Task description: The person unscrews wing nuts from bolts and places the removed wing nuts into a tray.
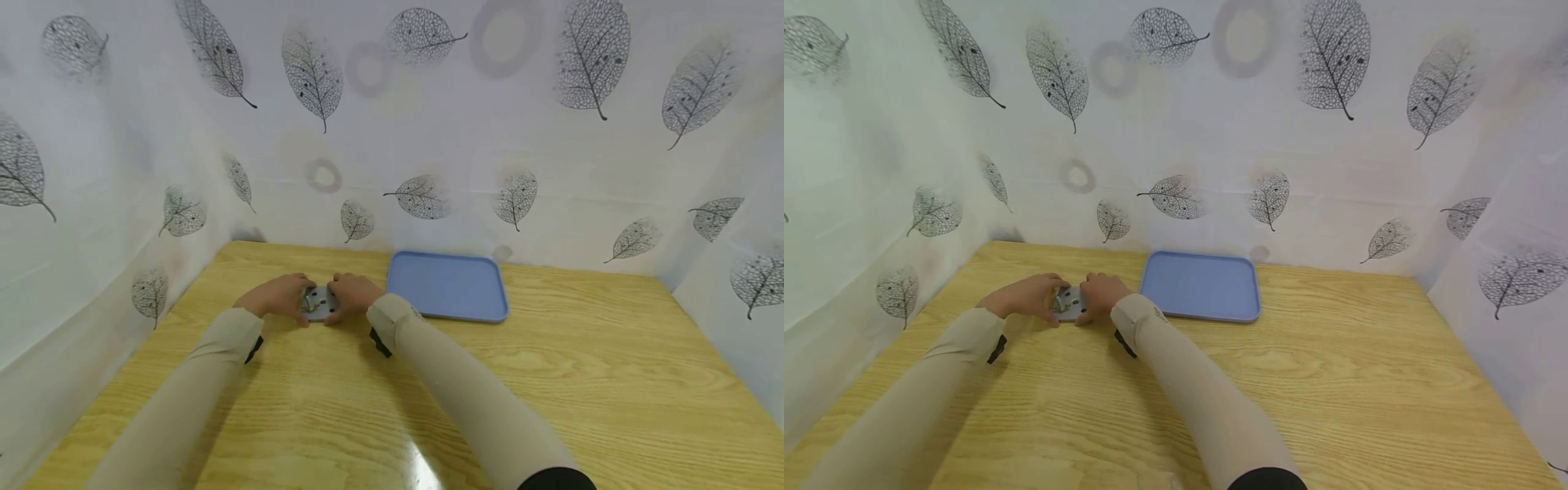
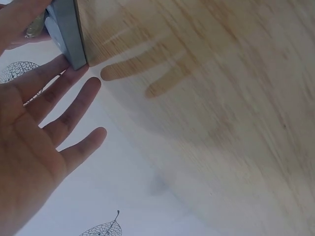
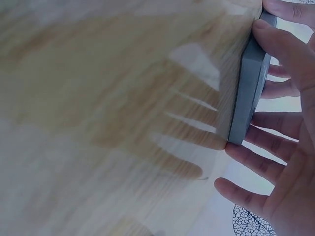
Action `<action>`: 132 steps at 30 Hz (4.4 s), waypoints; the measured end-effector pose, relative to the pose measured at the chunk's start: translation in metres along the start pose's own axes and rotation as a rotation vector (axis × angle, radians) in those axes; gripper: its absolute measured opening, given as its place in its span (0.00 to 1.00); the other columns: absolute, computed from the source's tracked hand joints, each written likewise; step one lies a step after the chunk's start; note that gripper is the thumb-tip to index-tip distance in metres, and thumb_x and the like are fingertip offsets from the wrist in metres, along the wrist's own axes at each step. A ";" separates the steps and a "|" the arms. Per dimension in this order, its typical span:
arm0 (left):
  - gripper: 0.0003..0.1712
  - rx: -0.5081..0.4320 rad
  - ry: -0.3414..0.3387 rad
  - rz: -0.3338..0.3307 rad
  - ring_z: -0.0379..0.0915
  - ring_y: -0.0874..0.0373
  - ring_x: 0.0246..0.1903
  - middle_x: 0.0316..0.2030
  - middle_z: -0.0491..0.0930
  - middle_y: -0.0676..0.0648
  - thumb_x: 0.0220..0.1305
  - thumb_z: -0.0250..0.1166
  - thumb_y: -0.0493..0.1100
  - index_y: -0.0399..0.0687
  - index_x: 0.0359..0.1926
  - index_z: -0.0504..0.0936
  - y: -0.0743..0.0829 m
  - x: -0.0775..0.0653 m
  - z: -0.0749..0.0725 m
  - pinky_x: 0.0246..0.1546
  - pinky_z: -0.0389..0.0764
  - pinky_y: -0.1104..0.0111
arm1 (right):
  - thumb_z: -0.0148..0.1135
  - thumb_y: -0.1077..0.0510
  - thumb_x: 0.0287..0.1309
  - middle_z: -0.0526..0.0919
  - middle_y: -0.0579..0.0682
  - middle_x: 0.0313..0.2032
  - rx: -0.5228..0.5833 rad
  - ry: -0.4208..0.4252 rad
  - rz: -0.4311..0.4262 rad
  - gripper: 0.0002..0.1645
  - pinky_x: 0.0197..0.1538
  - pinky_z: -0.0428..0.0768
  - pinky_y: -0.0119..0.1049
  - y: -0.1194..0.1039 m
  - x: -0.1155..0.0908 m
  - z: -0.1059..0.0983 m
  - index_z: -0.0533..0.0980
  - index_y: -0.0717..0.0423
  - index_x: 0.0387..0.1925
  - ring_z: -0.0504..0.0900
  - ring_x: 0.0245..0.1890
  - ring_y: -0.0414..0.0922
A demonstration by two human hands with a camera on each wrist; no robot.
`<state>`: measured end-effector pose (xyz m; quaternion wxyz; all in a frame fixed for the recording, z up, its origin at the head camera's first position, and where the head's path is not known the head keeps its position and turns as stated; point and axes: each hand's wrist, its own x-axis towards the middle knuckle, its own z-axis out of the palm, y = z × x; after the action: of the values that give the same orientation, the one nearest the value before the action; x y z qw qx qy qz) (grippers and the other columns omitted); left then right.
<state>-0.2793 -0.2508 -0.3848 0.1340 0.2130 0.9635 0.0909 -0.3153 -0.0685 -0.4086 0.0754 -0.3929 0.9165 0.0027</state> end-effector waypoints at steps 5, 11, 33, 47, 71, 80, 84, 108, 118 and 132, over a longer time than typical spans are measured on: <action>0.49 0.001 0.032 0.007 0.73 0.45 0.50 0.56 0.72 0.34 0.38 0.78 0.52 0.33 0.60 0.70 0.001 0.000 -0.001 0.53 0.73 0.53 | 0.66 0.30 0.43 0.74 0.45 0.45 0.009 0.021 -0.017 0.41 0.35 0.72 0.30 0.004 0.000 0.002 0.72 0.49 0.55 0.71 0.37 0.38; 0.49 0.025 0.081 0.007 0.75 0.50 0.44 0.54 0.73 0.39 0.35 0.78 0.55 0.38 0.59 0.72 0.005 -0.002 -0.006 0.48 0.75 0.55 | 0.68 0.31 0.40 0.74 0.44 0.43 0.024 0.080 -0.042 0.40 0.34 0.71 0.30 0.011 -0.003 -0.001 0.73 0.49 0.52 0.72 0.36 0.39; 0.43 0.179 0.335 0.236 0.74 0.51 0.41 0.41 0.76 0.47 0.40 0.73 0.64 0.42 0.53 0.76 0.073 -0.020 -0.028 0.53 0.71 0.54 | 0.70 0.37 0.43 0.76 0.51 0.44 -0.005 0.140 -0.141 0.44 0.39 0.72 0.35 0.023 -0.103 -0.071 0.71 0.58 0.58 0.73 0.36 0.42; 0.42 0.253 0.446 0.333 0.73 0.49 0.45 0.41 0.76 0.46 0.40 0.70 0.67 0.41 0.50 0.77 0.125 -0.034 -0.042 0.55 0.70 0.54 | 0.70 0.37 0.42 0.76 0.49 0.43 0.054 0.261 -0.192 0.44 0.37 0.72 0.31 0.033 -0.165 -0.088 0.71 0.59 0.57 0.72 0.34 0.40; 0.40 0.374 0.325 0.366 0.69 0.53 0.38 0.39 0.73 0.48 0.41 0.67 0.71 0.43 0.44 0.78 0.181 -0.037 -0.068 0.45 0.72 0.60 | 0.75 0.45 0.39 0.74 0.49 0.48 0.383 0.410 -0.165 0.45 0.51 0.76 0.40 0.047 -0.204 -0.055 0.69 0.60 0.58 0.74 0.46 0.42; 0.49 0.283 0.293 0.406 0.70 0.52 0.49 0.50 0.73 0.45 0.45 0.66 0.71 0.41 0.60 0.71 0.192 -0.038 -0.073 0.54 0.71 0.57 | 0.77 0.49 0.33 0.75 0.52 0.48 0.476 0.508 -0.174 0.45 0.50 0.77 0.40 0.052 -0.215 -0.047 0.69 0.61 0.55 0.75 0.45 0.44; 0.57 0.173 0.403 0.455 0.67 0.51 0.56 0.57 0.70 0.44 0.43 0.66 0.72 0.43 0.67 0.62 0.187 -0.036 -0.066 0.58 0.70 0.57 | 0.77 0.53 0.32 0.75 0.55 0.50 0.496 0.590 -0.198 0.46 0.51 0.77 0.41 0.053 -0.218 -0.045 0.68 0.63 0.56 0.76 0.46 0.47; 0.48 -0.228 0.605 0.445 0.71 0.59 0.44 0.48 0.76 0.49 0.37 0.75 0.62 0.45 0.57 0.69 0.198 -0.034 -0.042 0.45 0.75 0.65 | 0.75 0.50 0.36 0.74 0.56 0.52 0.735 0.737 -0.218 0.48 0.55 0.76 0.45 0.042 -0.224 -0.035 0.65 0.62 0.59 0.75 0.50 0.50; 0.46 -0.036 0.653 0.400 0.73 0.55 0.44 0.41 0.77 0.51 0.37 0.70 0.71 0.44 0.51 0.74 0.210 -0.043 -0.043 0.49 0.73 0.59 | 0.76 0.49 0.41 0.73 0.56 0.54 0.815 0.644 -0.249 0.48 0.55 0.73 0.56 0.040 -0.227 -0.028 0.63 0.56 0.63 0.75 0.53 0.51; 0.55 0.261 0.686 0.406 0.71 0.52 0.48 0.47 0.78 0.47 0.34 0.63 0.80 0.42 0.53 0.75 0.215 -0.046 -0.049 0.56 0.68 0.59 | 0.75 0.45 0.40 0.73 0.57 0.53 0.816 0.702 -0.256 0.49 0.57 0.75 0.46 0.039 -0.231 -0.025 0.64 0.60 0.61 0.75 0.52 0.45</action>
<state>-0.1710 -0.0845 -0.2782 -0.2432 0.3712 0.8942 0.0581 -0.1896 0.1234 -0.3537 -0.0888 -0.4175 0.7582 -0.4928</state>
